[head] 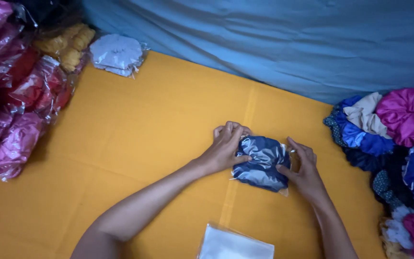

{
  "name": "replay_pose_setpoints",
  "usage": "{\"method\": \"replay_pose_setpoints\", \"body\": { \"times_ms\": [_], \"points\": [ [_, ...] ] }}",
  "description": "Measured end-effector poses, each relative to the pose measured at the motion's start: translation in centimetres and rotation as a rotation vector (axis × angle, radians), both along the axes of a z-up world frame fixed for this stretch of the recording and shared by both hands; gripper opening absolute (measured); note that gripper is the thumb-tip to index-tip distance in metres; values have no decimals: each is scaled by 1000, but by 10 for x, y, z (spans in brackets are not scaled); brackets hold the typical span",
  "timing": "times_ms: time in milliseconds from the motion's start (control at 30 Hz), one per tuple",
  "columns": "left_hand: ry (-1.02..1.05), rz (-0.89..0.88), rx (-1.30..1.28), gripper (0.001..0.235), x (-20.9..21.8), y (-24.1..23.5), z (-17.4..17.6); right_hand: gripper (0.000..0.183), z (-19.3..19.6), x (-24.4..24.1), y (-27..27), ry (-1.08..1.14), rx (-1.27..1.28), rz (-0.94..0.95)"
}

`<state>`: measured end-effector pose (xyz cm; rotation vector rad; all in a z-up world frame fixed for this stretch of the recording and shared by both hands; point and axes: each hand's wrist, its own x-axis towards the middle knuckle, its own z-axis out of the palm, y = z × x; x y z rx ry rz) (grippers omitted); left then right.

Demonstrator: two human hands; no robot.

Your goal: Packaging fabric hair scrunchies into individual plastic bags.

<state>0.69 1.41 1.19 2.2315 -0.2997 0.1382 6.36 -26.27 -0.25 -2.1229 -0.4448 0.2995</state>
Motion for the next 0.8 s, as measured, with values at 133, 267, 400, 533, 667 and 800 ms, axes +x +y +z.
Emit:
{"method": "replay_pose_setpoints", "body": {
  "times_ms": [133,267,400,533,667,800],
  "points": [
    [-16,14,-14,76,1,6,0,89,17,2,10,88,10,-27],
    [34,24,-188,81,0,14,0,93,18,2,19,116,70,-35],
    [68,31,-449,83,8,23,-6,105,1,9,24,186,167,-18],
    [-3,83,-491,78,11,37,4,93,-4,16,40,177,186,20],
    [-60,175,-596,68,25,64,0,84,17,16,84,173,358,23],
    [-302,317,-399,59,39,105,6,86,4,37,136,163,490,38]
  ]
}}
